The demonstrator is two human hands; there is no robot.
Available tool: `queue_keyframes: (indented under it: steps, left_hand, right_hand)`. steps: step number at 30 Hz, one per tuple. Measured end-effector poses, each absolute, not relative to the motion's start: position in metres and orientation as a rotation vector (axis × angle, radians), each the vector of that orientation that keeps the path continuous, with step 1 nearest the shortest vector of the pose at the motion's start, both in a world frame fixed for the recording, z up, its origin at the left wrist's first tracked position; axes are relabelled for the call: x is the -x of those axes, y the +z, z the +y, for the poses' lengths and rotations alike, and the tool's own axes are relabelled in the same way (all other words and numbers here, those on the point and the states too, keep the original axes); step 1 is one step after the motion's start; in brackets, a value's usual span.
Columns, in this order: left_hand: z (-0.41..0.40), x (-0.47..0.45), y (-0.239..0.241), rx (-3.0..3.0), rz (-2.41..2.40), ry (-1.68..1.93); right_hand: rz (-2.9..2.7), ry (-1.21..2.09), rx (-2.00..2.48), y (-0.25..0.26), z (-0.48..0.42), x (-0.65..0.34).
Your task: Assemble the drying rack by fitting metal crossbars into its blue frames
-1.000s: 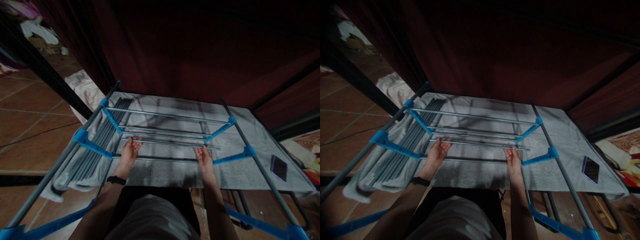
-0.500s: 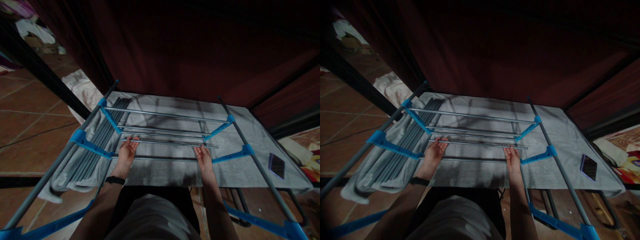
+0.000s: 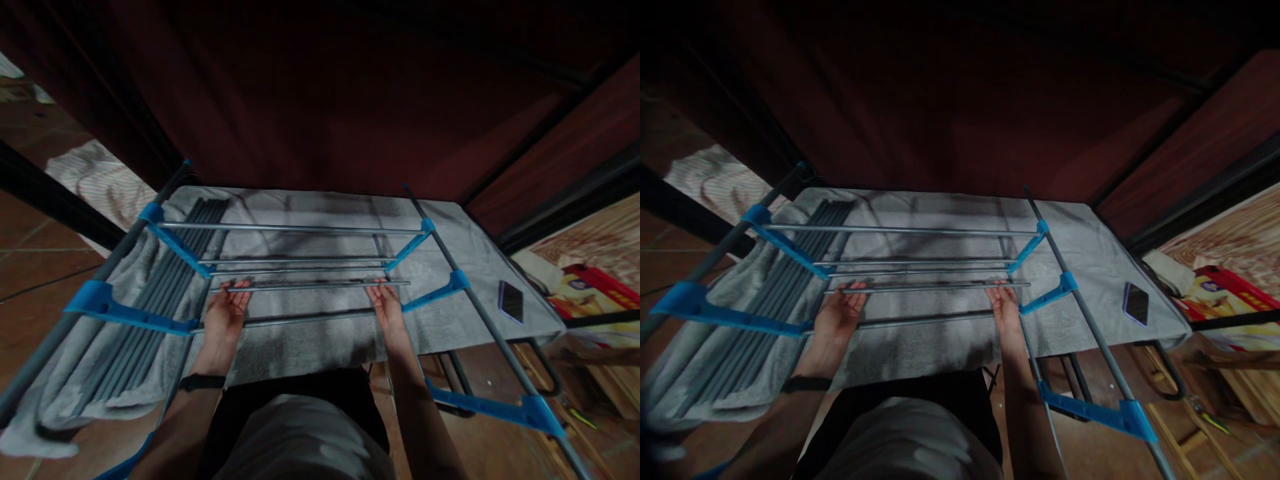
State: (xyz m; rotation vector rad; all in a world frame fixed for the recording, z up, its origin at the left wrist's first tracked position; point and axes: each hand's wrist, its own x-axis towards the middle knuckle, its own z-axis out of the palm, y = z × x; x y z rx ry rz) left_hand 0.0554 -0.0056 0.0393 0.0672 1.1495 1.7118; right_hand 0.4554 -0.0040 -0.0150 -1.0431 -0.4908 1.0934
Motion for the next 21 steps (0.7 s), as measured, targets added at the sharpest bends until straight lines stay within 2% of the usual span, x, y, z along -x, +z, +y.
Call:
queue_keyframes:
  steps: [21]
  left_hand:
    - [-0.016,-0.118,0.037,-0.093,1.034,1.493]
  right_hand:
    - [-0.491,1.189,1.018,-0.021,0.001,-0.456]
